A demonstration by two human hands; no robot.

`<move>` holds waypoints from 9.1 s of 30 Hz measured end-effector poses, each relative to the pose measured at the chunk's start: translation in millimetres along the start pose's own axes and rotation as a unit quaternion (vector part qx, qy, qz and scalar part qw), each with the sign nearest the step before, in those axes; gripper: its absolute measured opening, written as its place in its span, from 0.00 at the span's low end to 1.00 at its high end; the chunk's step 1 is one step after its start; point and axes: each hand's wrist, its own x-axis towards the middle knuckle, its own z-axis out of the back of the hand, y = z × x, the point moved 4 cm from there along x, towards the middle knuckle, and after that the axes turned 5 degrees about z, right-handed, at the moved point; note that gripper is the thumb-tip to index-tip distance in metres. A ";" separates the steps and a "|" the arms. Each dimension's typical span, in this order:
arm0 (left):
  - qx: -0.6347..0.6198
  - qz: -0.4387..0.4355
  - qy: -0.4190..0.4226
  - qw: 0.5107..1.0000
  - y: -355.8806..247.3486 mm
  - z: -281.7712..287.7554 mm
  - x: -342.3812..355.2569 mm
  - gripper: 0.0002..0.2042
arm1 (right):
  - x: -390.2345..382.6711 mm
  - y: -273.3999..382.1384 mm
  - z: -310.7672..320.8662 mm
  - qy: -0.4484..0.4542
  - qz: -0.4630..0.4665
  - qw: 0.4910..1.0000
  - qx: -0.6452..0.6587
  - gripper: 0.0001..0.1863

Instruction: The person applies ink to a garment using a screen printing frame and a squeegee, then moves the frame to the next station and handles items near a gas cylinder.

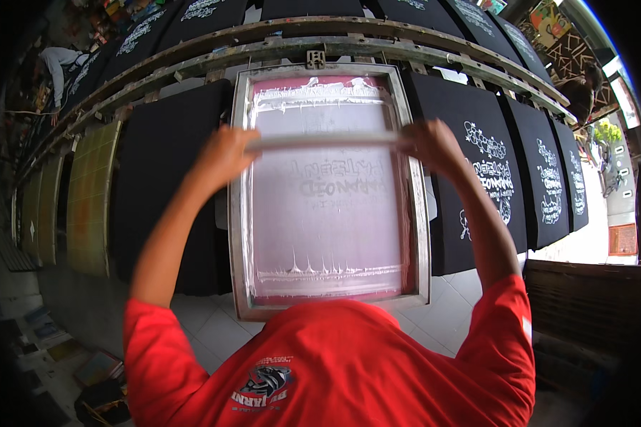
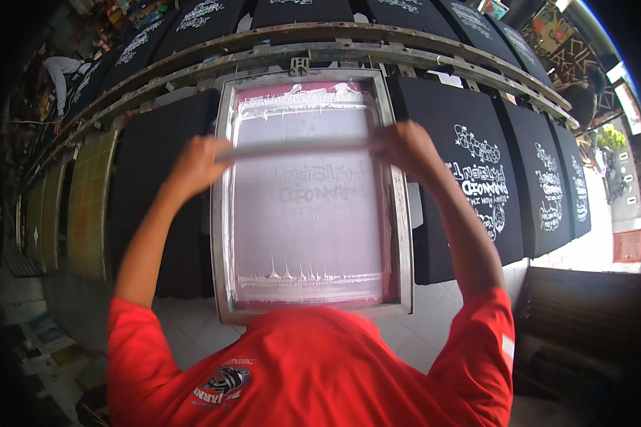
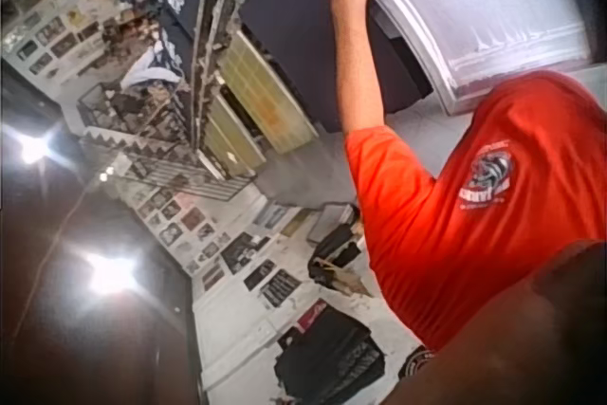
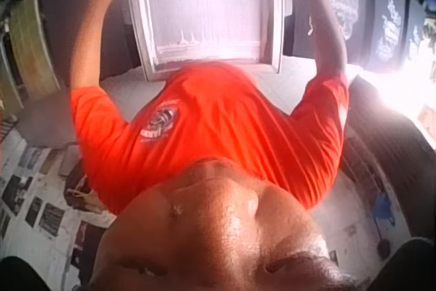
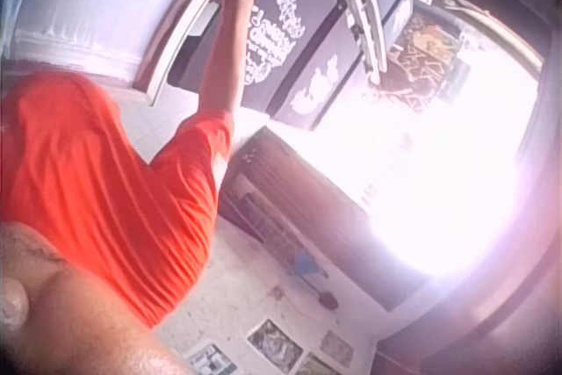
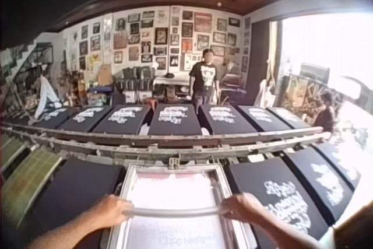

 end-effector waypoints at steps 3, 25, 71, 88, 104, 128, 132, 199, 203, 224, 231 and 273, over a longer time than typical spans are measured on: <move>0.003 -0.047 -0.085 0.995 47.2 -2.7 84.7 0.14 | 86.9 -52.0 -8.1 -0.033 -0.010 0.999 -0.002 0.17; 0.064 0.067 -0.017 0.996 -2.2 -118.3 -119.2 0.21 | -114.5 61.7 -76.1 -0.018 -0.047 0.999 0.007 0.15; 0.015 0.046 -0.039 0.998 -60.3 -132.7 -280.8 0.22 | -253.6 167.5 -74.0 -0.062 -0.060 0.995 0.041 0.10; 0.049 -0.043 -0.169 0.984 -43.9 -107.6 -221.3 0.17 | -198.2 142.4 -51.8 -0.147 -0.037 0.988 -0.002 0.13; 0.055 -0.071 -0.103 0.991 -19.7 -119.7 -150.0 0.15 | -146.1 97.5 -81.6 -0.068 -0.028 0.997 0.016 0.20; -0.005 0.015 -0.050 0.999 30.6 -9.5 68.3 0.13 | 70.4 -36.3 2.7 0.020 -0.032 0.998 -0.041 0.18; 0.000 0.011 -0.053 0.999 -26.4 -21.0 -58.5 0.11 | -45.6 46.6 17.9 -0.010 -0.002 1.000 -0.021 0.10; 0.001 -0.046 -0.009 0.999 68.1 -14.5 162.3 0.14 | 138.7 -93.5 -31.3 0.013 0.027 0.999 -0.040 0.19; 0.004 -0.020 -0.019 1.000 54.9 4.9 128.3 0.16 | 119.0 -58.8 0.7 -0.027 0.030 0.997 -0.066 0.19; -0.033 -0.004 -0.110 0.993 -80.0 -120.0 -291.5 0.20 | -262.0 180.0 -51.7 -0.122 -0.063 0.990 0.038 0.15; -0.011 -0.004 -0.119 0.993 -84.1 -141.4 -315.2 0.21 | -290.5 192.0 -82.3 -0.164 -0.074 0.984 -0.003 0.18; -0.214 0.404 -0.131 0.880 12.2 -134.4 -310.3 0.30 | -318.0 126.1 -92.9 -0.132 -0.488 0.819 0.271 0.31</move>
